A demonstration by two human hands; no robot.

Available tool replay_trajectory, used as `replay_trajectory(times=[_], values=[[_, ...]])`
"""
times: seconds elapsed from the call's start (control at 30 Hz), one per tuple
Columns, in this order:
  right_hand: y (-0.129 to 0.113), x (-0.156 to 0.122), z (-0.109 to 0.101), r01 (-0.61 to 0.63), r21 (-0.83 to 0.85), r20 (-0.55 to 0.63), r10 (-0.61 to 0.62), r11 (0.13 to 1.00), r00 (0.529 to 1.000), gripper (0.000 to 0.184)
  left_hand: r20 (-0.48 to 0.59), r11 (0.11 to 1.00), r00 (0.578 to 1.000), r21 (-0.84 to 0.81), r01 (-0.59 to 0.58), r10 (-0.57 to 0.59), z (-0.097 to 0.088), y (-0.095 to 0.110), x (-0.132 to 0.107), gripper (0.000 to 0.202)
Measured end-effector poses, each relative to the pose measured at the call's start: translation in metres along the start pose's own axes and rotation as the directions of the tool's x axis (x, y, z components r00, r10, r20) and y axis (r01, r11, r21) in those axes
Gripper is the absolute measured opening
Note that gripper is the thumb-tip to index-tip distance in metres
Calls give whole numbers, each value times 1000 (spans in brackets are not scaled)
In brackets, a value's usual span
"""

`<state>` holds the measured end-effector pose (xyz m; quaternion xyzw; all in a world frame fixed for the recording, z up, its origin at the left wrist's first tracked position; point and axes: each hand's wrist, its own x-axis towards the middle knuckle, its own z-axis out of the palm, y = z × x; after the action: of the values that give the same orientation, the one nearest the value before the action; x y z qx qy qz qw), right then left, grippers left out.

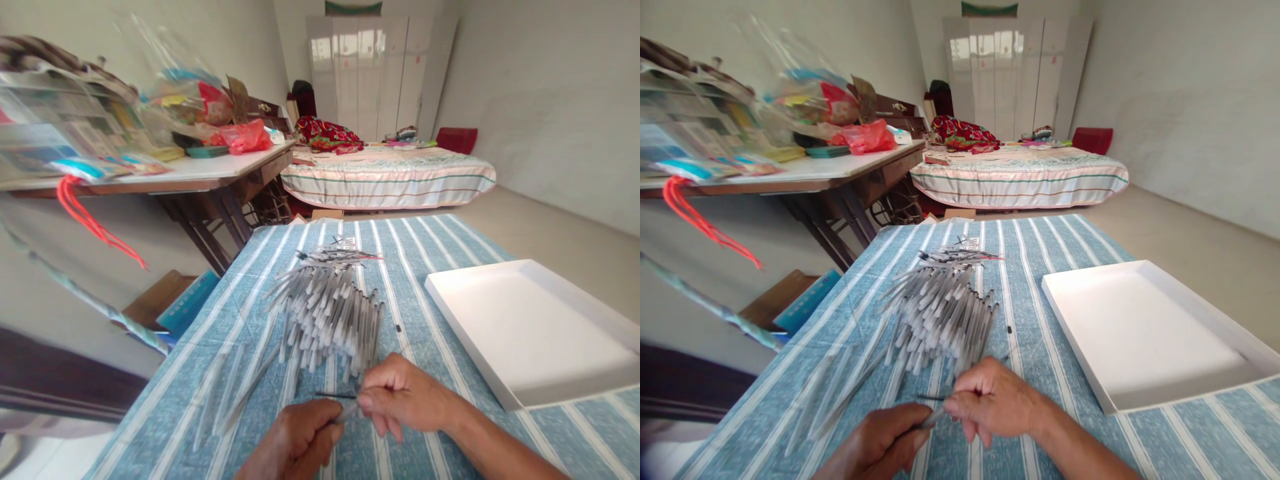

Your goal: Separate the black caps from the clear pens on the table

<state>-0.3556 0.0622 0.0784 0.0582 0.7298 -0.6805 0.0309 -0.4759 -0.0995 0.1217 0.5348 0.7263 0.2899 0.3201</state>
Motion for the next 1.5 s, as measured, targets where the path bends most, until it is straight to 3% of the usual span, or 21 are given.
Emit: replay_trajectory(times=[0.13,0.3,0.47,0.63,0.77,0.97,1.1,1.3,1.5], values=[[1,0,0,1,8,52,-1,1000,999,38,80,997,994,3,72,-72,-5,3,0,27],[1,3,6,-21,-73,-97,13,997,995,39,93,994,991,49,95,-99,-7,2,2,26],[2,4,9,-36,-35,-70,33,999,997,22,148,987,979,98,125,-138,-7,3,4,24],[4,2,11,-73,-71,-117,65,995,991,32,123,988,984,98,119,-130,-9,3,3,25],[5,2,13,-76,49,-66,79,996,995,20,119,989,985,90,113,-124,-7,1,1,24],[7,3,18,-122,-6,-138,120,993,983,38,105,993,990,77,86,-94,-5,-2,0,25],[8,4,18,-115,82,-88,122,990,989,28,106,994,990,78,81,-90,-4,-4,0,25],[10,4,19,-147,12,-120,147,989,982,37,94,997,993,32,75,-77,-1,-8,-1,26],[7,2,15,-97,158,-95,113,983,989,25,167,989,982,-101,110,-92,-2,-9,0,29]])
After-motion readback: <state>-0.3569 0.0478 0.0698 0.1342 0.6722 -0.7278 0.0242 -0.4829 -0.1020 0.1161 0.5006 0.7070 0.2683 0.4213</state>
